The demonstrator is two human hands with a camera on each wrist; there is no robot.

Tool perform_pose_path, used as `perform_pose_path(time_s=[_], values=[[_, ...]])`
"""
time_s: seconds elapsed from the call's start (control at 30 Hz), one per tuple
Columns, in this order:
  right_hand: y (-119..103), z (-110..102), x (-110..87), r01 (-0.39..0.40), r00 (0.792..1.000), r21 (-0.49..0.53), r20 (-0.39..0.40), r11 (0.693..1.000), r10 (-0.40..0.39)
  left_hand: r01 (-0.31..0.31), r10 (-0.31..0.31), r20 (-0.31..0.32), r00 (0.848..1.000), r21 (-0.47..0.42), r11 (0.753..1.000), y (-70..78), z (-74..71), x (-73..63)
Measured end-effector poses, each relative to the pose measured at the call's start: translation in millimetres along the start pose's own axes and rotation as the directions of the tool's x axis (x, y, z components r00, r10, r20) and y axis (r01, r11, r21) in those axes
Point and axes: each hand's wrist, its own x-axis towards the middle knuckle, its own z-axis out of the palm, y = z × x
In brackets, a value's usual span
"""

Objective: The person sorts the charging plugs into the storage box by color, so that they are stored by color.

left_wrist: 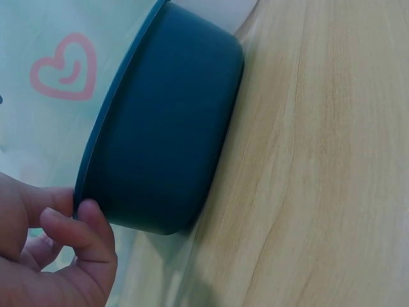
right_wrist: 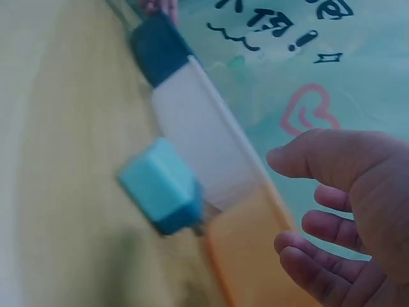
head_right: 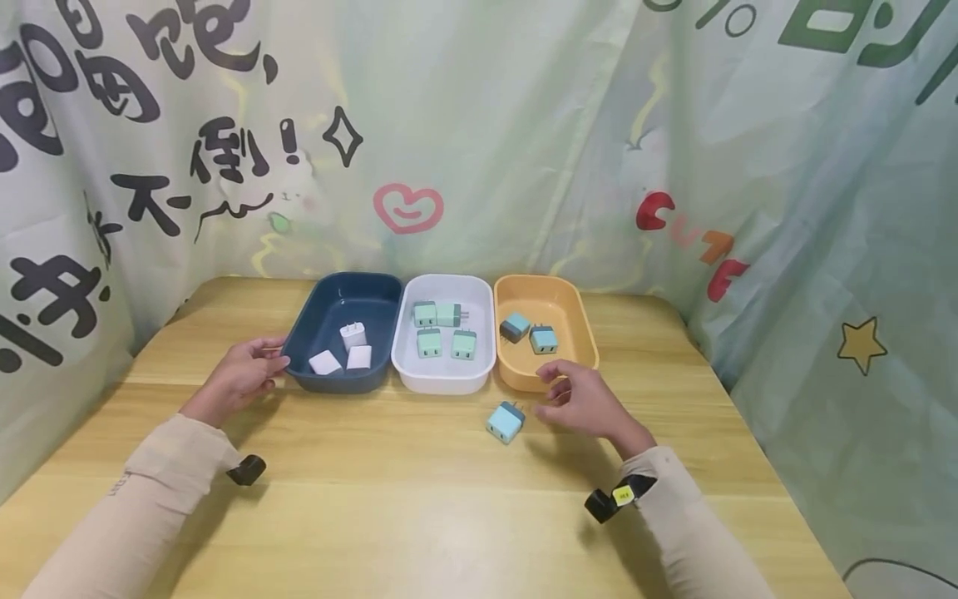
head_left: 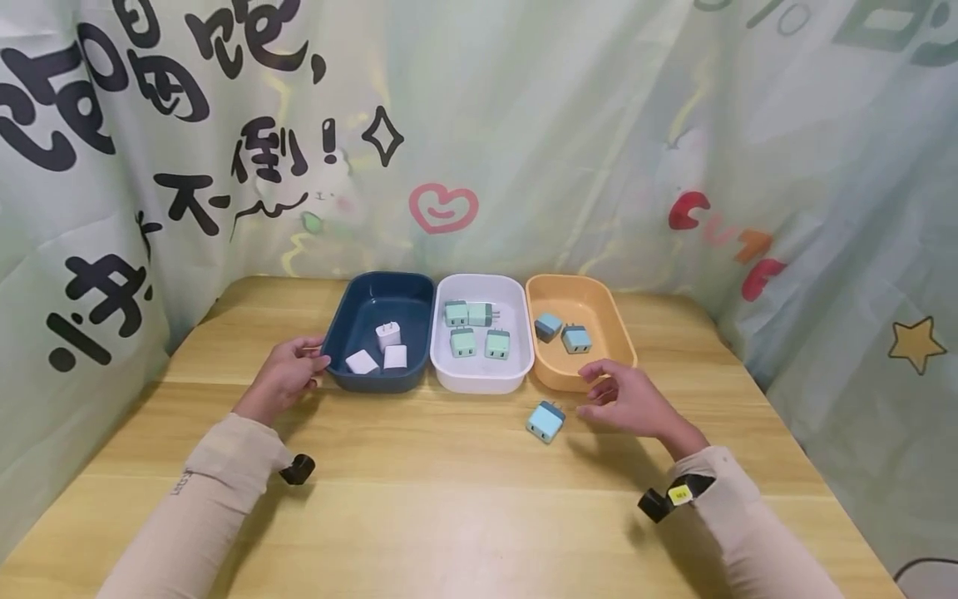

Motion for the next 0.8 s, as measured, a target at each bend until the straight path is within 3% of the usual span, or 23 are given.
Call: perform_pose_path(time_s=[0.47,0.8], values=[[3,44,-6.3,-0.024,0.99,-0.076,0.133,0.997,0.034,0.011,-0.011,-0.012,1.0,0.009,1.0,-1.2,0.1,-1.9],[-3,56,0.1,-0.02,0.994,-0.252,0.1,0.968,0.047,0.006,-0.006,-0.02,1.0,0.011,1.0,-2.0,-0.5,-0.9]])
